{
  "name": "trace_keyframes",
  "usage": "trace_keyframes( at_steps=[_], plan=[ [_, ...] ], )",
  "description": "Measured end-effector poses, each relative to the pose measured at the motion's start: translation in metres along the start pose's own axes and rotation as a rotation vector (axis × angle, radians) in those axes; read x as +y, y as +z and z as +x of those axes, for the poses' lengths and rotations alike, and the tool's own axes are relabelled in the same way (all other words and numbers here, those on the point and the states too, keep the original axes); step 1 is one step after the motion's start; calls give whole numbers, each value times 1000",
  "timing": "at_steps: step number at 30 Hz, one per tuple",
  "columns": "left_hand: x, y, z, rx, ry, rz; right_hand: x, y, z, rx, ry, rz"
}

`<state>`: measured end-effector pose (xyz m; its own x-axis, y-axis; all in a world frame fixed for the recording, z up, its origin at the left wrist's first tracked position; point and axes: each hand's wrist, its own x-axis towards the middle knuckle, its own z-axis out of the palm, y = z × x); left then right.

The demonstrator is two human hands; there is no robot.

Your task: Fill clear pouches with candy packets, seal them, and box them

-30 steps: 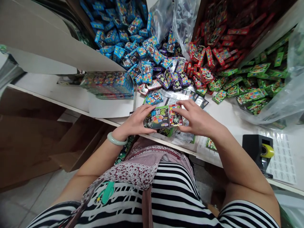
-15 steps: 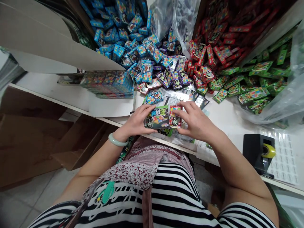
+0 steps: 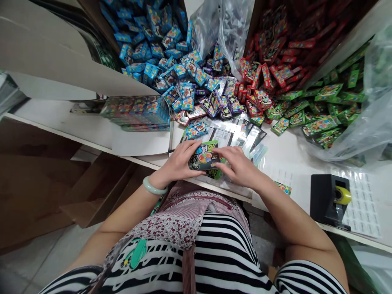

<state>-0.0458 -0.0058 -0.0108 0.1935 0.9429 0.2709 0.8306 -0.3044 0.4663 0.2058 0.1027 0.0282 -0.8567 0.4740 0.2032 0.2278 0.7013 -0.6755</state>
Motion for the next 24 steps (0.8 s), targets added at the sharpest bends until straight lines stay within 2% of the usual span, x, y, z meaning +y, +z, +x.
trace_keyframes(
  at_steps=[2, 4, 6, 9, 12, 14, 16, 18, 22, 24],
  plan=[
    [0, 0, 0, 10, -8, 5, 16, -3, 12, 99, 78, 21],
    [-1, -2, 0, 23, -14, 15, 43, -11, 33, 255, 226, -28],
    [-1, -5, -2, 30, -17, 23, 75, -21, 62, 325, 369, -151],
    [1, -9, -4, 33, -10, 34, 107, -28, 111, 286, 538, -369],
    [2, -11, -7, 32, -6, 50, 113, -26, 148, 185, 739, -504],
    [1, -12, -9, 40, -15, 51, 113, -22, 161, 136, 825, -527],
    [-3, -12, -11, 49, -27, 43, 116, -20, 165, 157, 830, -495],
    [-6, -12, -12, 55, -29, 33, 125, -21, 160, 248, 780, -399],
    [-9, -16, -16, 71, -32, 28, 137, -32, 132, 429, 592, -49],
    [-11, -19, -18, 79, -54, 27, 133, -39, 115, 404, 462, 110]
  ],
)
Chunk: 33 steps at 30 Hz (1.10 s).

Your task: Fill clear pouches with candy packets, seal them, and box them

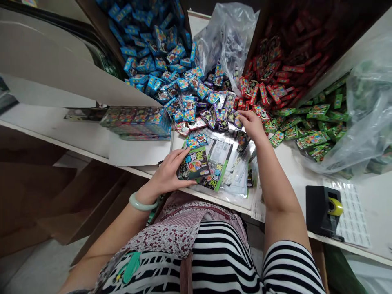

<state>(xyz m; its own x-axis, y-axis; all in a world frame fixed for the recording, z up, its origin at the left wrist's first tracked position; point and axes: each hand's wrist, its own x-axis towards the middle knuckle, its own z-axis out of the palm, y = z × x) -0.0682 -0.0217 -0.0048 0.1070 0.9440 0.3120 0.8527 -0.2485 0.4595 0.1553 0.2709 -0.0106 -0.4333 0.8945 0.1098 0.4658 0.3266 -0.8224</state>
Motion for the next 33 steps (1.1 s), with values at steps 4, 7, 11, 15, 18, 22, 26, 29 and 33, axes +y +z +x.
trace_keyframes(
  at_steps=[4, 7, 11, 15, 18, 22, 26, 29, 33],
  plan=[
    [-3, -2, -1, -1, -22, 4, -10, -9, -28, -367, -115, 43],
    [-2, -4, -3, -27, -27, 25, -16, -2, -46, -358, -190, -117],
    [0, -9, -11, -56, -83, 60, -23, 12, -80, -98, -151, -391],
    [3, -11, -14, -50, -86, 67, -35, 39, -114, -89, -79, -587],
    [7, -10, -13, -63, -66, 56, -41, 54, -117, -85, -52, -652],
    [8, -11, -16, -57, -82, 51, -44, 35, -113, -57, -171, -529],
    [5, -11, -19, -43, -104, 44, -61, -5, -130, -43, -505, -343],
    [4, -9, -16, -37, -85, 46, -76, -18, -146, -162, -685, -393],
    [5, -7, -13, -43, 27, 51, -87, -15, -156, -341, -741, -474]
  ],
)
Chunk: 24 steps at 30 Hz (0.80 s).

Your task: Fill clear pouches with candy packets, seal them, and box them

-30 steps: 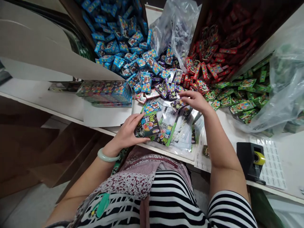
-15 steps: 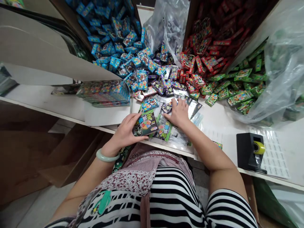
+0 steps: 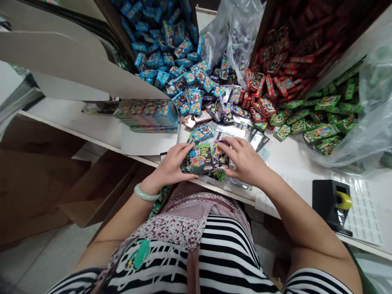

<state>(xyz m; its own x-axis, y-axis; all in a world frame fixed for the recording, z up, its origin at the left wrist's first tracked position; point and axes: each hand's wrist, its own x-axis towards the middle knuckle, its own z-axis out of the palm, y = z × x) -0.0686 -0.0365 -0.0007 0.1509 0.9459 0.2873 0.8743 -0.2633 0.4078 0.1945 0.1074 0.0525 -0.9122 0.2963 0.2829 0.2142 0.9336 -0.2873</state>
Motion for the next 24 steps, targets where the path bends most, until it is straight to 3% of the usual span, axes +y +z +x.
trace_keyframes(
  at_steps=[4, 10, 17, 20, 24],
  plan=[
    [2, 2, -1, 2, 27, 8, -3, -5, 1, -143, 1, 48],
    [7, 9, -2, -32, 25, -64, 1, -1, 3, -225, 14, 190],
    [8, 10, -4, -6, -75, -41, -6, 22, -2, 17, 150, 350],
    [8, 12, -3, -17, -33, -52, -12, 27, -2, -17, 153, 434],
    [8, 8, -5, -32, -41, -71, 8, 38, 25, 76, 342, 582]
  ],
)
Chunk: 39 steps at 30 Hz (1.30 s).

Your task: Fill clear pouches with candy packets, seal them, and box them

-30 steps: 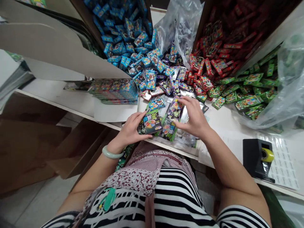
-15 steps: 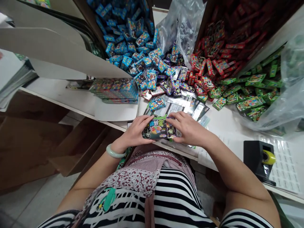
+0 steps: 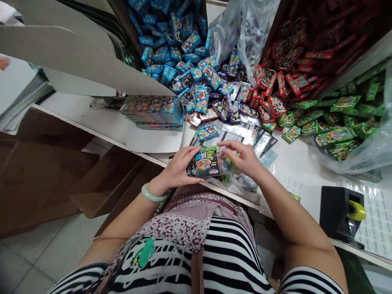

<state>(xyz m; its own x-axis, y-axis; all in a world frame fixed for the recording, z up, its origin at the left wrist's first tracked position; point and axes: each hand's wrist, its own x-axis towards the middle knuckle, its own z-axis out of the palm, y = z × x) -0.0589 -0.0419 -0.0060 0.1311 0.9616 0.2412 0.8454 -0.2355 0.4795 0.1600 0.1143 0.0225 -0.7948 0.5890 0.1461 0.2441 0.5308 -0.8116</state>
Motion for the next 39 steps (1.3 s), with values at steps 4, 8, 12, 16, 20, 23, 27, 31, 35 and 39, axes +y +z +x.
trace_keyframes(
  at_steps=[4, 8, 12, 16, 20, 23, 27, 31, 35, 39],
  plan=[
    [1, -10, -9, -5, -9, 8, 25, 13, 70, 10, 6, -247],
    [0, -15, -18, 20, -36, 4, 35, 32, 121, -178, 45, -588],
    [-8, -16, -23, 54, -47, 16, 36, 34, 125, -124, 92, -491],
    [-14, -20, -23, 84, -55, 27, 42, 17, 104, 116, 202, -114],
    [-16, -21, -23, 96, -88, 29, 46, -6, 72, 319, 331, 265],
    [-14, -16, -19, 102, -139, 48, 41, -15, 43, 335, 412, 465],
    [-11, -5, -10, 127, -154, 77, 28, -7, 10, 244, 462, 564],
    [-7, -1, -3, 114, -140, 115, 23, 8, -10, 160, 462, 569],
    [-4, -2, -1, 62, -107, 117, 23, 11, -20, 71, 414, 474],
    [-3, -2, -2, 30, -46, 95, 23, 6, -22, 106, 291, 362]
  ],
)
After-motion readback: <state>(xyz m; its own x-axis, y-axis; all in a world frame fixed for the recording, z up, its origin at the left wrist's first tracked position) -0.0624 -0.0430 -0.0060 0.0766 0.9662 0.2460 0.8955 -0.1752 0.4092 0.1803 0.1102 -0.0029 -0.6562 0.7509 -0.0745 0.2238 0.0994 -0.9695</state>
